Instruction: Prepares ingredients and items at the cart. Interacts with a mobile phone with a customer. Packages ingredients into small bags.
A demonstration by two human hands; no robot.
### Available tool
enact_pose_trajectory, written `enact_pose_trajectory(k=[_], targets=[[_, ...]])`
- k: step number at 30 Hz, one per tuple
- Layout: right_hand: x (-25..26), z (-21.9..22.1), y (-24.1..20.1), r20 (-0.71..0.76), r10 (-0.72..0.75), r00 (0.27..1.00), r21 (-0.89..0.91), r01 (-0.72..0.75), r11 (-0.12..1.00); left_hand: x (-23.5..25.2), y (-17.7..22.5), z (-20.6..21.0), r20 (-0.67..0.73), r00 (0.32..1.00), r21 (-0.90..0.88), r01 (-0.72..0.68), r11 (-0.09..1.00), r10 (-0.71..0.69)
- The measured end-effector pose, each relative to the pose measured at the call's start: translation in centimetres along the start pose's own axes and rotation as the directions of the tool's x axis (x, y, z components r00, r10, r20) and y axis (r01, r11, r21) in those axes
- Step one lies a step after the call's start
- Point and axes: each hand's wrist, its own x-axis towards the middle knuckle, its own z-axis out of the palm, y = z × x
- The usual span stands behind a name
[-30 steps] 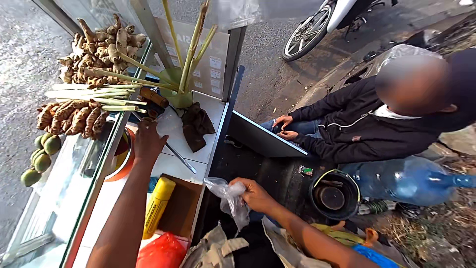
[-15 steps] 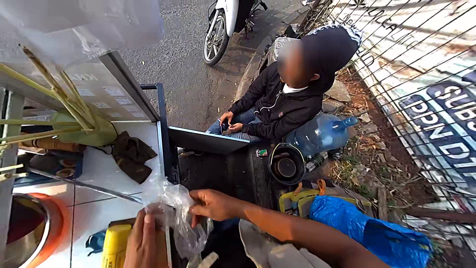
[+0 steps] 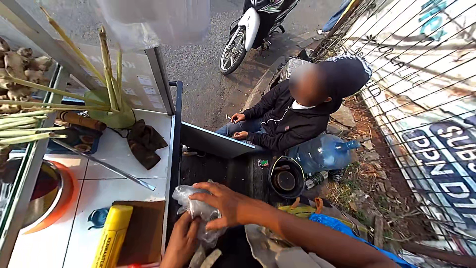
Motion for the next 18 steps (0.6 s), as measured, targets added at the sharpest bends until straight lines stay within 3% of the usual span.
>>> enact_pose_trajectory(k=[3, 8, 11, 14, 18], targets=[[0.4, 0.3, 1.1, 0.095, -0.030, 0.995, 0.156, 0.014, 0.988, 0.1, 0.5, 0.6, -0.056, 0.998, -0.245, -0.045, 0.969, 0.032], [-0.2, 0.1, 2.8, 0.141, 0.082, 0.987, 0.174, -0.107, 0.979, 0.4, 1.0, 3.8, -0.321, 0.913, -0.436, 0.092, 0.895, -0.250], [-0.3, 0.6, 3.7, 0.156, 0.174, 0.972, 0.154, -0.198, 0.968, -0.1, 1.4, 5.4, -0.377, 0.869, -0.387, 0.168, 0.907, -0.322], [-0.3, 1.6, 3.9, 0.136, 0.248, 0.959, 0.237, -0.275, 0.932, -1.2, 2.5, 6.1, -0.314, 0.882, -0.235, 0.286, 0.929, -0.351], [-0.1, 1.8, 3.8, 0.206, 0.153, 0.967, 0.373, -0.222, 0.901, -1.8, 2.2, 6.6, -0.341, 0.876, -0.152, 0.306, 0.940, -0.341]])
